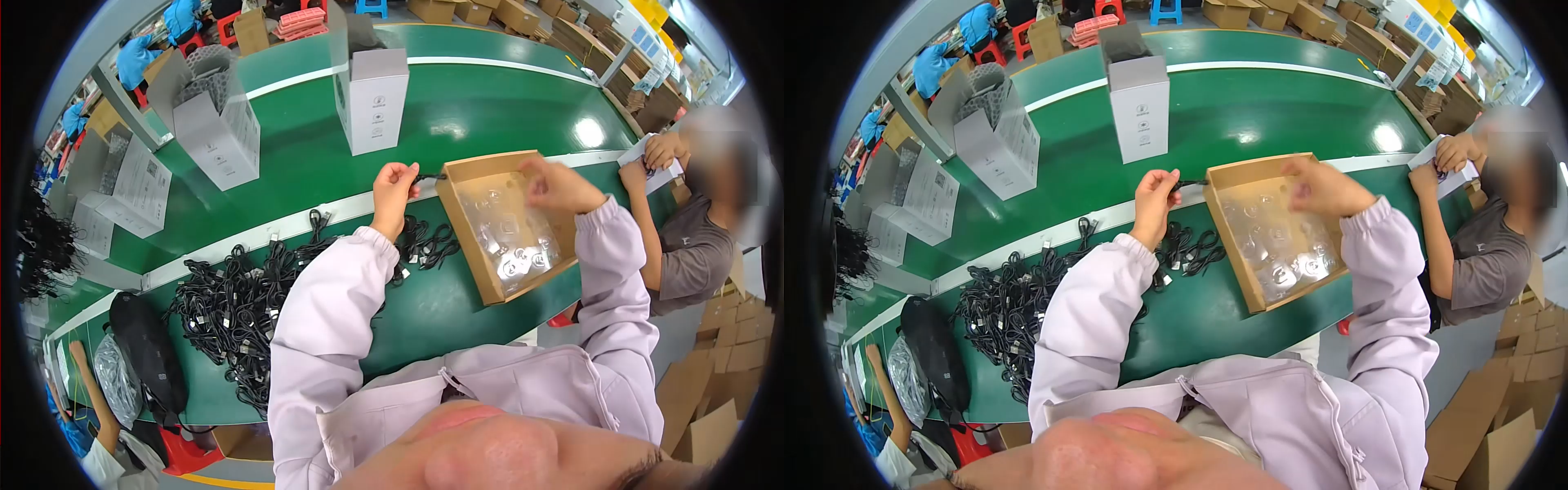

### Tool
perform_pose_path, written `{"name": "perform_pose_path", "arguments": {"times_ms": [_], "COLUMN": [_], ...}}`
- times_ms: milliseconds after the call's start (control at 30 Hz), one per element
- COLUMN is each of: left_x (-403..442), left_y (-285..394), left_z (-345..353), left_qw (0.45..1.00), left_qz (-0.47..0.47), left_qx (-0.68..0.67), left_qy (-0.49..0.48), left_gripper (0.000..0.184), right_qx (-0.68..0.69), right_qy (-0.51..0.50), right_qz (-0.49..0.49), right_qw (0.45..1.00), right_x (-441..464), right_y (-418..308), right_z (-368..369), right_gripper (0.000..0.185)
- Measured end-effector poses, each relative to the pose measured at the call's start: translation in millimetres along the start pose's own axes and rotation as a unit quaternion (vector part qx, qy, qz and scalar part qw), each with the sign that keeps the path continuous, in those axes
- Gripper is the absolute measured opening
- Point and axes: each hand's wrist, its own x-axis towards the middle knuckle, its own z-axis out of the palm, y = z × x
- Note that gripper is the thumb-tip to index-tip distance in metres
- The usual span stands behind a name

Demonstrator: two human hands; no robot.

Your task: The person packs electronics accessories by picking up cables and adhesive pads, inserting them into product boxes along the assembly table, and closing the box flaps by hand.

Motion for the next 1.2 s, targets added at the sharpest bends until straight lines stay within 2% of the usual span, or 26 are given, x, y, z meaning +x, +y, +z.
{"name": "perform_pose_path", "arguments": {"times_ms": [33, 67, 133, 200, 300, 367, 467, 533, 633, 800, 900, 933, 1033, 1067, 1167, 1200], "left_x": [0.9, 1.6, 1.1, 0.7, 3.2, 3.9, 4.2, 8.2, 12.8, 14.8, 18.7, 18.7, 16.1, 15.7, 10.4, 7.4], "left_y": [1.6, 4.1, 10.2, 16.4, 15.8, 17.6, 26.6, 27.3, 29.4, 29.1, 25.0, 25.8, 27.7, 27.7, 31.5, 32.5], "left_z": [-2.8, -4.3, -3.8, -5.8, -13.2, -15.5, -22.2, -28.5, -34.7, -41.2, -43.3, -43.7, -46.1, -45.5, -43.3, -41.9], "left_qw": [0.999, 0.997, 0.995, 0.990, 0.985, 0.981, 0.959, 0.962, 0.967, 0.975, 0.975, 0.974, 0.972, 0.973, 0.973, 0.976], "left_qz": [-0.014, -0.028, -0.044, -0.068, -0.076, -0.079, -0.108, -0.096, -0.075, -0.067, -0.057, -0.046, -0.024, -0.019, -0.011, -0.021], "left_qx": [-0.036, -0.072, -0.089, -0.118, -0.142, -0.157, -0.232, -0.220, -0.196, -0.163, -0.161, -0.174, -0.200, -0.192, -0.179, -0.175], "left_qy": [-0.002, -0.005, -0.010, -0.019, -0.058, -0.079, -0.119, -0.129, -0.147, -0.133, -0.143, -0.137, -0.121, -0.128, -0.143, -0.129], "left_gripper": [0.014, 0.014, 0.014, 0.015, 0.022, 0.026, 0.030, 0.031, 0.033, 0.024, 0.020, 0.018, 0.015, 0.016, 0.018, 0.021], "right_qx": [0.080, 0.080, 0.160, 0.152, 0.095, -0.054, -0.066, -0.076, -0.040, -0.017, 0.069, 0.067, 0.249, 0.247, 0.149, 0.147], "right_qy": [0.034, 0.034, 0.084, 0.122, 0.104, 0.160, 0.132, 0.113, 0.032, 0.033, 0.032, 0.032, -0.015, -0.016, 0.032, 0.032], "right_qz": [-0.022, -0.019, -0.090, -0.124, -0.135, -0.262, -0.217, -0.201, -0.055, -0.011, 0.013, 0.015, -0.005, -0.006, -0.107, -0.107], "right_qw": [0.996, 0.996, 0.979, 0.973, 0.981, 0.950, 0.965, 0.970, 0.997, 0.999, 0.997, 0.997, 0.968, 0.969, 0.982, 0.983], "right_x": [7.5, 16.8, 38.5, 61.9, 91.8, 112.9, 135.8, 144.7, 144.4, 151.0, 153.6, 153.3, 149.4, 149.3, 145.1, 142.3], "right_y": [-8.7, -20.0, -46.6, -68.1, -88.5, -81.8, -73.8, -79.1, -98.3, -103.5, -101.1, -99.1, -89.1, -87.1, -86.2, -85.0], "right_z": [-3.2, -4.4, 3.8, 23.3, 46.7, 67.4, 82.9, 84.6, 81.2, 87.6, 88.2, 89.2, 91.2, 92.1, 94.2, 89.8], "right_gripper": [0.028, 0.028, 0.014, 0.012, 0.013, 0.020, 0.023, 0.025, 0.025, 0.028, 0.026, 0.026, 0.026, 0.026, 0.035, 0.035]}}
